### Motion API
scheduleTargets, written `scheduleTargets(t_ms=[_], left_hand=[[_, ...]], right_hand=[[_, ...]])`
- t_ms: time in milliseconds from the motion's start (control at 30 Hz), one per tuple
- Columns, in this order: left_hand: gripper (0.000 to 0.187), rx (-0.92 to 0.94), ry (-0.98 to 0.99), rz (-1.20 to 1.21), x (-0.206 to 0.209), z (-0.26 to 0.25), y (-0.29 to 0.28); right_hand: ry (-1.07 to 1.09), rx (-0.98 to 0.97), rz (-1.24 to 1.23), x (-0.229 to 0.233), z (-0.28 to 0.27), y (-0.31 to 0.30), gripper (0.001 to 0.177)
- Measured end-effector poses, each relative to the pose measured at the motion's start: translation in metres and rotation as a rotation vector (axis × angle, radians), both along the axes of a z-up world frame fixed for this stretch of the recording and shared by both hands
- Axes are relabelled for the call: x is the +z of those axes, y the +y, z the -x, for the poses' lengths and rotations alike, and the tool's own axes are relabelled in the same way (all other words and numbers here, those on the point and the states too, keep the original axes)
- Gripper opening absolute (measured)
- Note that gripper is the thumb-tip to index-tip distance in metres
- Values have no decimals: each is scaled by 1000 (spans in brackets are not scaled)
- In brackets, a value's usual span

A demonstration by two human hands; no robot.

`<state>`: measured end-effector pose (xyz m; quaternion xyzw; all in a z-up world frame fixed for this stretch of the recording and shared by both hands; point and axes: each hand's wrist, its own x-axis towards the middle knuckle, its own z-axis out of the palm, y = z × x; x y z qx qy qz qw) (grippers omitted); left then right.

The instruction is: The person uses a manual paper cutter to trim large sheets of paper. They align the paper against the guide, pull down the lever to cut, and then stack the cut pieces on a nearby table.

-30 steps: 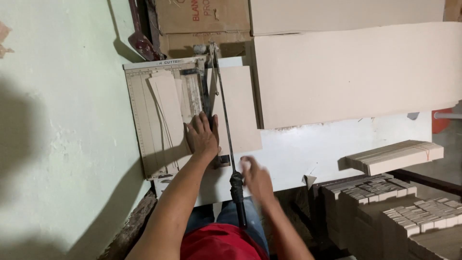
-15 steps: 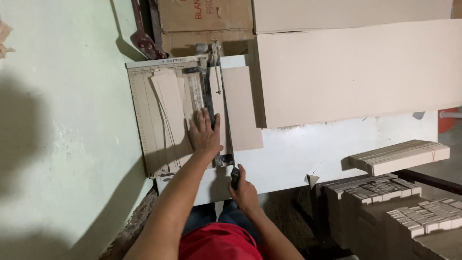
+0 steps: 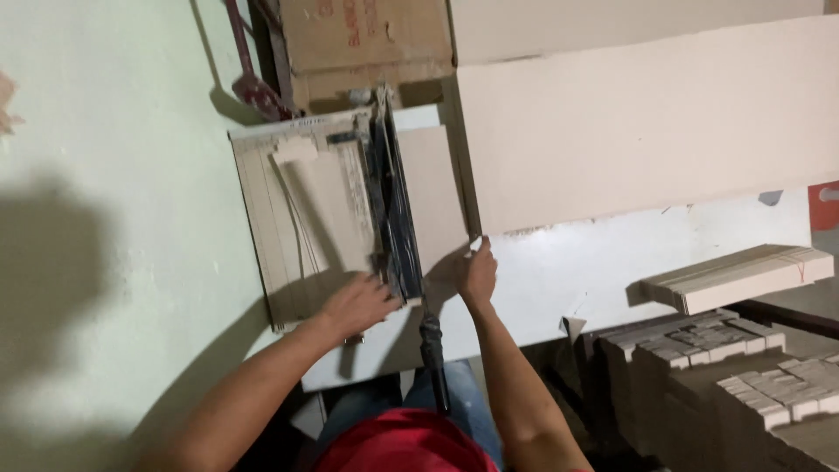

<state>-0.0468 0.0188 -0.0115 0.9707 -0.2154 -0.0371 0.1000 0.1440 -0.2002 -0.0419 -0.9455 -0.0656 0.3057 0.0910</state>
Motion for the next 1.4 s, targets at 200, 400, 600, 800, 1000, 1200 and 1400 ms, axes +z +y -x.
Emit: scheduleTargets(t_ms=[200,400,600,800,1000,1200,1400], left_hand=[[5,165,243,-176,44,20,55],[38,498,362,75,37,-28,38],[88,757,658,234,65,-93,11],[118,858,809,32,66,-114,-5],[108,835,828,-120,16,-110,-12],[130,784,889,-207,39,-120,-8],[119,841,852,-47,63,-126,-7]], right_hand=[[3,-296,-686,34,-14,-20,40],[373,-641,-842,32,32,-35,46],[369,-526,-752,46,21,18,47],[333,-331,-668,94,16,27,50],[225,168,-87,216,64,32,71],[163,203,-152,107,148,-3,71],[-85,250,-121,16,160,-27,72]])
